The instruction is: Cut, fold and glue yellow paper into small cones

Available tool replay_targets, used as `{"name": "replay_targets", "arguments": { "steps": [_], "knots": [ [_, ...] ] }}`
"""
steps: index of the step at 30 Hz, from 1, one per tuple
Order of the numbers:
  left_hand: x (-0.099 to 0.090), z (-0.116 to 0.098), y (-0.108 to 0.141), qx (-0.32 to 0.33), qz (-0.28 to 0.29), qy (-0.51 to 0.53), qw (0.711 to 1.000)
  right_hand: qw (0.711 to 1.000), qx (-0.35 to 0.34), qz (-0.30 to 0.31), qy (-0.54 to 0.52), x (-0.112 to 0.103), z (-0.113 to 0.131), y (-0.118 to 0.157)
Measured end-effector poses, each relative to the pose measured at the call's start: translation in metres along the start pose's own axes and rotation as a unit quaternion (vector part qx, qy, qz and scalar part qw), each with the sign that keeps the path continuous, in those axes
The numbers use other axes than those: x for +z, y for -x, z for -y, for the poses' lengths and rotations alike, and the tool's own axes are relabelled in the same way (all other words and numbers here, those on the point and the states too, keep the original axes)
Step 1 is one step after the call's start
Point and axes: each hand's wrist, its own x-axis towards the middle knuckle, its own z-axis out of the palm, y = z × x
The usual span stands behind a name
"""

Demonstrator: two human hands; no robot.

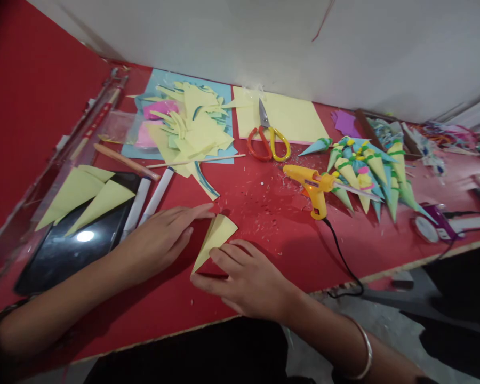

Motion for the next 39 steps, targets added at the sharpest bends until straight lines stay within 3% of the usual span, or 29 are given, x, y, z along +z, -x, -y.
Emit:
{"name": "replay_targets", "arguments": {
  "steps": [12, 20, 28, 39],
  "knots": [
    [0.0, 0.001, 0.0, 0.0, 0.003, -0.003, 1.0, 0.997, 0.011, -0.032, -0.068, 0.002, -0.003, 0.001],
    [0.001, -0.003, 0.004, 0.03, 0.008, -0.094, 0.995, 0.993, 0.034, -0.052, -0.096, -0.003, -0.01, -0.006],
    [0.001, -0.003, 0.002, 0.01, -0.006, -0.063, 0.998, 0.992, 0.053, -0.08, -0.082, 0.001, -0.015, -0.007],
    [-0.003, -0.001, 0.003, 0.039, -0.026, -0.106, 0.993, 0.99, 0.063, -0.098, -0.074, 0.001, -0.021, -0.015]
  ]
}}
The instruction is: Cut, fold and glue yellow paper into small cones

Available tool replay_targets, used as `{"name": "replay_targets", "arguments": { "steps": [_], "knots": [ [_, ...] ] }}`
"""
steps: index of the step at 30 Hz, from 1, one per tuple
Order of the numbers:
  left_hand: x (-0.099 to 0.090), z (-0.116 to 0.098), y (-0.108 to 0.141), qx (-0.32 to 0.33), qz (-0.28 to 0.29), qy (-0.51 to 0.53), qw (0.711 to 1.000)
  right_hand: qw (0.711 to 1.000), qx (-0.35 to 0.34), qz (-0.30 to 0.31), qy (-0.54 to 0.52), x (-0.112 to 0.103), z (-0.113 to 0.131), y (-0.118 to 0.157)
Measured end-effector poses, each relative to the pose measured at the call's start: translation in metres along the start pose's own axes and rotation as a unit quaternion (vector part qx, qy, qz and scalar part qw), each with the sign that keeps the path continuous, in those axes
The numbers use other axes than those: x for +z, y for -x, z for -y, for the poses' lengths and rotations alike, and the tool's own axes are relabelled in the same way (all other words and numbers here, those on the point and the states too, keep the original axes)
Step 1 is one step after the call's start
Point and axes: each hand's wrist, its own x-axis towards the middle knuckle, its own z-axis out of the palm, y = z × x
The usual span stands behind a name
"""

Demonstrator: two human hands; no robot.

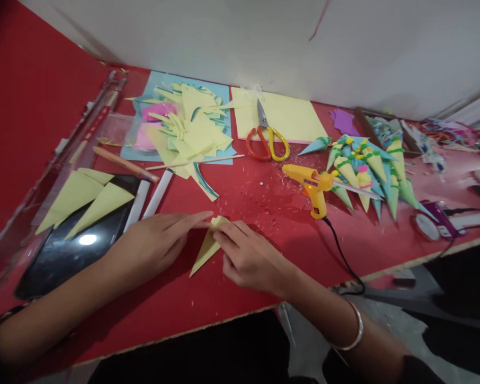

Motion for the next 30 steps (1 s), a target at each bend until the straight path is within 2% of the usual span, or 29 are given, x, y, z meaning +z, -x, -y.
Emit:
{"name": "replay_targets", "arguments": {
  "steps": [5, 17, 22, 24, 27, 30],
  "knots": [
    [0.003, 0.0, 0.0, 0.035, -0.046, -0.033, 0.998, 0.999, 0.004, -0.006, 0.031, 0.004, 0.001, -0.001],
    [0.002, 0.0, -0.001, 0.028, -0.058, -0.019, 0.998, 0.985, 0.044, 0.007, 0.167, 0.006, -0.005, -0.004],
    [0.002, 0.003, -0.001, 0.048, -0.049, -0.021, 0.997, 0.98, 0.057, -0.035, 0.189, 0.01, -0.002, -0.002],
    [0.003, 0.004, -0.001, 0.065, -0.047, -0.027, 0.996, 0.981, 0.028, -0.041, 0.185, 0.01, 0.002, 0.0],
    [0.003, 0.005, 0.0, 0.075, -0.043, -0.029, 0.996, 0.991, -0.012, -0.017, 0.132, 0.011, 0.011, 0.004],
    [0.002, 0.004, 0.0, 0.066, -0.034, -0.033, 0.997, 0.997, -0.014, 0.003, 0.07, 0.011, 0.019, 0.005]
  ]
}}
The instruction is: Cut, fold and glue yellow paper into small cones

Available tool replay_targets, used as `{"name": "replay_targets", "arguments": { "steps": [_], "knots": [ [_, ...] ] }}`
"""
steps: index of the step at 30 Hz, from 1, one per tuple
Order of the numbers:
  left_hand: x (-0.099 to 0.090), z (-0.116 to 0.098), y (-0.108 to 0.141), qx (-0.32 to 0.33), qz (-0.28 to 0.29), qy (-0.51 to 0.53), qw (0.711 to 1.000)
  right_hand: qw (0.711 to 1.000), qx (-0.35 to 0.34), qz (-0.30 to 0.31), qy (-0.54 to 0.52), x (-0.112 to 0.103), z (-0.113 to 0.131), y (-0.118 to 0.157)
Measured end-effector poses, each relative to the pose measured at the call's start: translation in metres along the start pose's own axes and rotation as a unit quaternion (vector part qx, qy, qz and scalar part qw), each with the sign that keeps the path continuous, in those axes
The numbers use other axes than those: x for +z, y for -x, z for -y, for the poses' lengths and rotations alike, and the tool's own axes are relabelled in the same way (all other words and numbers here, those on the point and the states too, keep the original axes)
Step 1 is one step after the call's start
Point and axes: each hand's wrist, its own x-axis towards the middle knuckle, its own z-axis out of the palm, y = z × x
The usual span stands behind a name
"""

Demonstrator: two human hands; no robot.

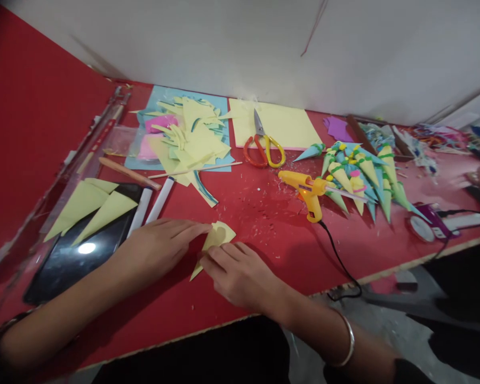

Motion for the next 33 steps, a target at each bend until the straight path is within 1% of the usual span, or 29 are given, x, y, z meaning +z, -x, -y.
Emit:
{"name": "replay_targets", "arguments": {
  "steps": [8, 15, 21, 26, 28, 29, 31, 33],
  "knots": [
    [-0.002, -0.001, -0.002, -0.009, 0.021, 0.003, 1.0, 0.997, 0.018, 0.054, -0.057, -0.004, 0.009, 0.004],
    [-0.002, 0.0, -0.003, -0.016, 0.025, 0.015, 0.999, 0.99, 0.033, 0.049, -0.127, -0.004, 0.008, 0.006],
    [-0.005, -0.002, -0.003, -0.019, 0.012, 0.016, 1.0, 0.972, 0.072, 0.052, -0.218, -0.007, 0.006, 0.004],
    [-0.007, -0.002, -0.004, -0.032, 0.021, 0.014, 0.999, 0.961, 0.074, 0.053, -0.262, -0.01, 0.007, 0.004],
    [-0.006, -0.002, -0.004, -0.03, 0.026, 0.016, 0.999, 0.946, 0.063, 0.058, -0.313, -0.014, 0.007, 0.002],
    [-0.005, -0.001, -0.004, -0.029, 0.026, 0.016, 0.999, 0.933, 0.06, 0.062, -0.349, -0.016, 0.006, 0.001],
    [-0.004, -0.001, -0.004, -0.027, 0.018, 0.015, 0.999, 0.898, 0.069, 0.068, -0.43, -0.02, 0.004, 0.0],
    [-0.003, 0.0, -0.004, -0.028, 0.008, 0.012, 1.0, 0.855, 0.114, 0.06, -0.502, -0.022, 0.002, -0.001]
  ]
}}
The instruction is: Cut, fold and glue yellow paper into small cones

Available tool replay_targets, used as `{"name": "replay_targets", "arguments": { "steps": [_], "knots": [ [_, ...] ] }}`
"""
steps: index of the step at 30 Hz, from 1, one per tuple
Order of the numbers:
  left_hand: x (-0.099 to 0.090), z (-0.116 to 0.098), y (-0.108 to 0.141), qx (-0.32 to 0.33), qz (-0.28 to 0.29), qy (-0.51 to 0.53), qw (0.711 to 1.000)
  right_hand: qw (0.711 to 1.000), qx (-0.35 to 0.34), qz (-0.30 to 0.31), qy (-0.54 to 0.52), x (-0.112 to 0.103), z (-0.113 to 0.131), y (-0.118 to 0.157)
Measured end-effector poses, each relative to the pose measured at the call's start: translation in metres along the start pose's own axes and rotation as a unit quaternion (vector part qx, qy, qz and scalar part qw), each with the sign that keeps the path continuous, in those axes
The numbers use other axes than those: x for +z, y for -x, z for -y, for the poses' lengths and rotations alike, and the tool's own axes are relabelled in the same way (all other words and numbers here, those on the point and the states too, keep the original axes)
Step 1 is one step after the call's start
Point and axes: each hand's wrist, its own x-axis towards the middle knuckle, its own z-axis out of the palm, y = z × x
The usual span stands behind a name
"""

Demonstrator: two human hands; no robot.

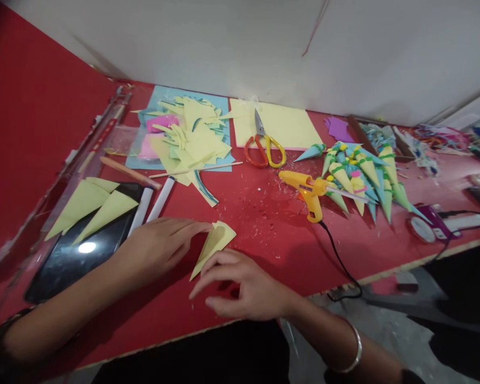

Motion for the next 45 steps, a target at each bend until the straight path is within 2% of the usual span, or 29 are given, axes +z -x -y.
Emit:
{"name": "replay_targets", "arguments": {
  "steps": [3, 7, 10, 14, 17, 24, 29, 38, 45],
  "knots": [
    [0.0, 0.0, 0.001, 0.001, -0.001, 0.0, 1.0, 0.982, 0.064, -0.058, -0.17, -0.001, -0.003, -0.002],
    [-0.001, 0.0, 0.001, -0.003, 0.007, 0.013, 1.0, 0.914, 0.074, -0.137, -0.375, 0.001, -0.009, -0.007],
    [-0.002, 0.0, 0.002, -0.011, 0.015, 0.023, 1.0, 0.879, 0.071, -0.169, -0.441, -0.001, -0.01, -0.011],
    [-0.002, 0.001, 0.002, -0.023, 0.028, 0.032, 0.999, 0.854, 0.078, -0.177, -0.483, -0.003, -0.008, -0.018],
    [-0.001, 0.002, 0.002, -0.038, 0.035, 0.045, 0.998, 0.852, 0.089, -0.188, -0.48, -0.004, -0.006, -0.023],
    [0.0, 0.005, 0.004, -0.038, 0.025, 0.071, 0.996, 0.874, 0.1, -0.214, -0.425, -0.007, 0.0, -0.033],
    [-0.003, 0.004, 0.003, -0.042, 0.017, 0.108, 0.993, 0.864, 0.091, -0.206, -0.45, -0.008, 0.005, -0.035],
    [-0.003, 0.004, 0.003, -0.073, 0.043, 0.151, 0.985, 0.852, 0.085, -0.182, -0.484, -0.007, 0.012, -0.036],
    [-0.002, 0.006, 0.004, -0.064, 0.021, 0.138, 0.988, 0.874, 0.084, -0.185, -0.442, -0.01, 0.012, -0.036]
  ]
}}
